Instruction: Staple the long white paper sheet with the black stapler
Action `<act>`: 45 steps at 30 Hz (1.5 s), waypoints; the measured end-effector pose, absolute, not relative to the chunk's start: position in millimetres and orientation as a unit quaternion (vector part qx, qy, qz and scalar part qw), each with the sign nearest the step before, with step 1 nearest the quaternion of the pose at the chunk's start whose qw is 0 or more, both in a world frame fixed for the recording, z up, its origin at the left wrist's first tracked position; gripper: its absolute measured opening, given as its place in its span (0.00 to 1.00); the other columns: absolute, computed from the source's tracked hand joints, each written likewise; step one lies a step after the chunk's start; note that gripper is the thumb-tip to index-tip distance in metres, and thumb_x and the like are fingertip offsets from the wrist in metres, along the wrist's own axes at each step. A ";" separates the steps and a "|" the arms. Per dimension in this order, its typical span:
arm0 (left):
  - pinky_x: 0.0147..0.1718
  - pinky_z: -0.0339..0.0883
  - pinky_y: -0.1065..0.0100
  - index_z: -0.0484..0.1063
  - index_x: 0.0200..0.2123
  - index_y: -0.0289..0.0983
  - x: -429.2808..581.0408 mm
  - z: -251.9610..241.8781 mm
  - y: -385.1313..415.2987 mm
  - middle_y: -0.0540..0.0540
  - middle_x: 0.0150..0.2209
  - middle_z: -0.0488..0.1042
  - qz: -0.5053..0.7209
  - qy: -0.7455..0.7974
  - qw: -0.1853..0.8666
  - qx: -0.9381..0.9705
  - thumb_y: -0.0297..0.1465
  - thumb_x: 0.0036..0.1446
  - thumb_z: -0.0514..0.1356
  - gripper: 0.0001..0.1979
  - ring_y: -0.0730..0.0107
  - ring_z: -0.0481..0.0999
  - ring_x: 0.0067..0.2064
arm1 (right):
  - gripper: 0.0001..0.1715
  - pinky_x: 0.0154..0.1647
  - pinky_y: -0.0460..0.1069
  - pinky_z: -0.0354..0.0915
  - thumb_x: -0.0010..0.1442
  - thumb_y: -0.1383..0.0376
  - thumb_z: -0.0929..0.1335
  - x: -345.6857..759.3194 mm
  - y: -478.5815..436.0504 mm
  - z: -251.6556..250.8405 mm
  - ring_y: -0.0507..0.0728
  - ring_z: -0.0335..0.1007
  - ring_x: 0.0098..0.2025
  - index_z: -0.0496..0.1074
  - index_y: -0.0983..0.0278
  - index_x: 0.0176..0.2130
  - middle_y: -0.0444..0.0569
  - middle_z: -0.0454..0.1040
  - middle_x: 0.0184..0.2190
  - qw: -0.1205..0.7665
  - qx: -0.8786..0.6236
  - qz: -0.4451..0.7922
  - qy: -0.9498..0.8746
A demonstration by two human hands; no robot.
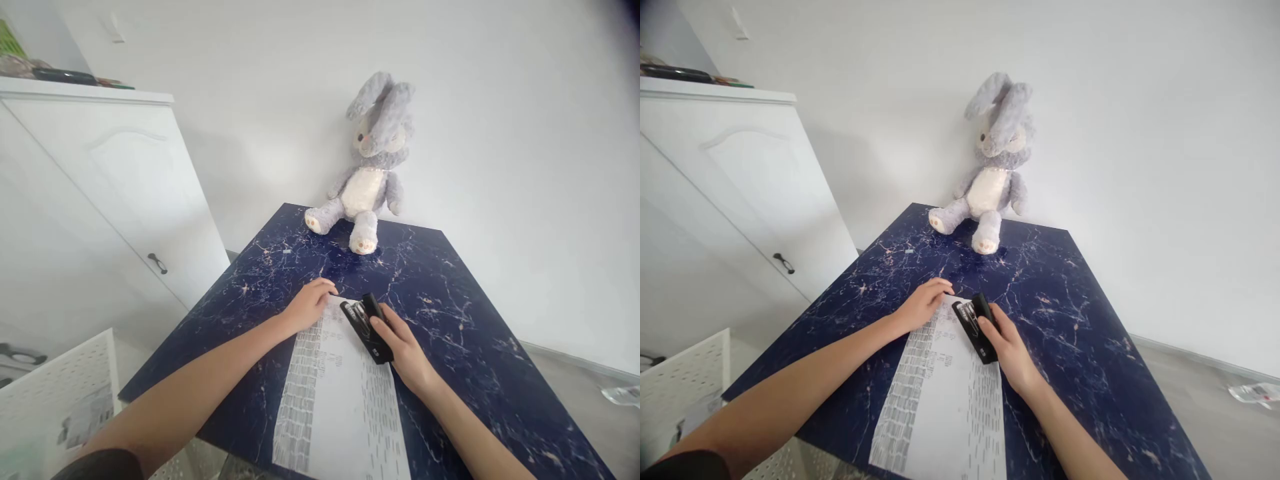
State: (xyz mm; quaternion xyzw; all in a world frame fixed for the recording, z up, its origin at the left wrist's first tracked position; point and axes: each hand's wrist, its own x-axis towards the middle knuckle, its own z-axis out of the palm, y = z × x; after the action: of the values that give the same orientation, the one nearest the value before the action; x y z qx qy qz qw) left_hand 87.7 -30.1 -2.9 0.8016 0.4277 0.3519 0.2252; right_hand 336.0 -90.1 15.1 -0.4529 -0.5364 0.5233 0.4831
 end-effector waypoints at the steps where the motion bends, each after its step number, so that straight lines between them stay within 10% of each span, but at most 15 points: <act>1: 0.55 0.65 0.57 0.77 0.43 0.39 86.3 -3.7 -25.9 0.42 0.49 0.76 0.403 0.444 0.243 0.763 0.27 0.67 0.49 0.15 0.61 0.74 0.52 | 0.14 0.35 0.50 0.67 0.61 0.55 0.72 331.7 -93.4 16.0 0.59 0.73 0.36 0.75 0.57 0.46 0.44 0.78 0.35 0.448 -0.462 0.485 -0.592; 7: 0.30 0.59 0.66 0.64 0.21 0.38 71.2 -6.7 -1.0 0.49 0.22 0.64 0.575 0.454 0.368 0.573 0.24 0.54 0.49 0.11 0.70 0.64 0.28 | 0.14 0.26 0.49 0.57 0.67 0.52 0.65 296.3 -108.7 23.3 0.57 0.64 0.27 0.71 0.57 0.46 0.42 0.71 0.26 0.292 -0.471 0.392 -0.735; 14: 0.21 0.45 0.70 0.44 0.19 0.38 -17.8 12.7 22.5 0.54 0.20 0.41 0.703 0.238 0.541 0.397 0.28 0.56 0.51 0.18 0.75 0.45 0.21 | 0.20 0.39 0.55 0.67 0.67 0.48 0.65 282.7 -113.2 15.1 0.62 0.73 0.38 0.71 0.55 0.52 0.48 0.78 0.38 0.284 -0.472 0.417 -0.723; 19: 0.21 0.49 0.70 0.41 0.21 0.38 -59.1 8.1 25.0 0.53 0.21 0.40 0.791 0.199 0.493 0.304 0.29 0.61 0.51 0.20 0.74 0.47 0.21 | 0.35 0.59 0.59 0.66 0.71 0.41 0.54 276.6 -56.4 17.3 0.64 0.70 0.58 0.76 0.59 0.52 0.52 0.76 0.53 0.370 -0.374 0.544 -0.654; 26: 0.20 0.49 0.69 0.42 0.19 0.38 -50.1 7.0 23.1 0.53 0.19 0.40 0.778 0.103 0.577 0.226 0.28 0.62 0.51 0.22 0.74 0.47 0.20 | 0.21 0.71 0.59 0.55 0.67 0.66 0.61 172.1 57.4 6.8 0.62 0.62 0.65 0.72 0.66 0.56 0.58 0.69 0.62 0.345 -0.338 0.170 -0.859; 33: 0.21 0.49 0.69 0.42 0.19 0.38 -45.6 7.8 22.6 0.54 0.18 0.40 0.752 0.130 0.606 0.226 0.29 0.64 0.51 0.24 0.75 0.48 0.19 | 0.33 0.74 0.63 0.46 0.71 0.61 0.58 117.5 79.9 -20.2 0.64 0.40 0.76 0.56 0.71 0.70 0.61 0.48 0.74 0.194 -0.371 0.113 -0.901; 45: 0.21 0.48 0.69 0.43 0.18 0.38 -42.3 10.6 21.7 0.54 0.18 0.40 0.722 0.132 0.624 0.270 0.29 0.61 0.52 0.23 0.75 0.48 0.19 | 0.31 0.74 0.63 0.41 0.75 0.59 0.52 143.8 68.0 -16.4 0.60 0.43 0.75 0.57 0.65 0.71 0.52 0.54 0.73 0.146 -0.373 0.057 -0.914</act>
State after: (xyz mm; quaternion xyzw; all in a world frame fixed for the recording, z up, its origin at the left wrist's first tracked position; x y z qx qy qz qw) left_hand -42.3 21.7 10.6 0.2700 0.1324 0.7215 0.6237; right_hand 143.8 68.0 -16.4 -0.3733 -0.9143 0.0569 0.1462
